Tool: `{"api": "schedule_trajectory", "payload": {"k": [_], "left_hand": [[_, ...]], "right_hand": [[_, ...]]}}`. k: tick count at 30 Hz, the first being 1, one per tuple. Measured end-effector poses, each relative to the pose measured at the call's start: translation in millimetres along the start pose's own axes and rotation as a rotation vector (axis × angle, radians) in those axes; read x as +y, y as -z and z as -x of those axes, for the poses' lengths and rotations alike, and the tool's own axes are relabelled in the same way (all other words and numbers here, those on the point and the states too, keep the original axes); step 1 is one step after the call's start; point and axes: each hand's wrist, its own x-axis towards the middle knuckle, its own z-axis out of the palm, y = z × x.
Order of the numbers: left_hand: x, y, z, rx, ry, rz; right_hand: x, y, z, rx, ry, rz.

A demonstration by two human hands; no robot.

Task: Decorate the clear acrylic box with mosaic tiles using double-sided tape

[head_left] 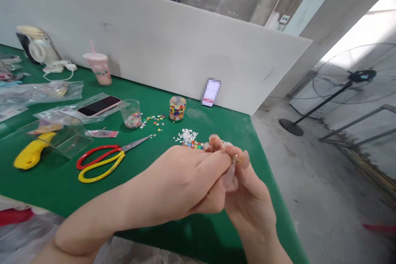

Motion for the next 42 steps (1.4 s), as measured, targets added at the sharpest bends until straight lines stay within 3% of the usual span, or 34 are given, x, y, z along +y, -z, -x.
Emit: {"api": "schedule_trajectory", "payload": {"k": [12, 22, 33, 42], "left_hand": [[0.2, 2.1, -1.0, 0.030, -0.006, 0.012], [-0.6, 0.0, -2.8, 0.194, -0.060, -0.133], [-1.6, 3.1, -1.6, 0.139, -0.045, -0.086], [-0.7, -1.3, -1.8, 0.206, -0.022, -0.074]], "right_hand": [[-2.5, -4.4, -1.3, 0.027, -0.004, 0.039], [-2.5, -2.5, -4.1, 0.140, 0.118, 0.166], [-1.8, -3.0, -3.5, 0.149, 0.144, 0.212], [-2.3, -2.5, -3.9, 0.139, 0.103, 0.199]]}}
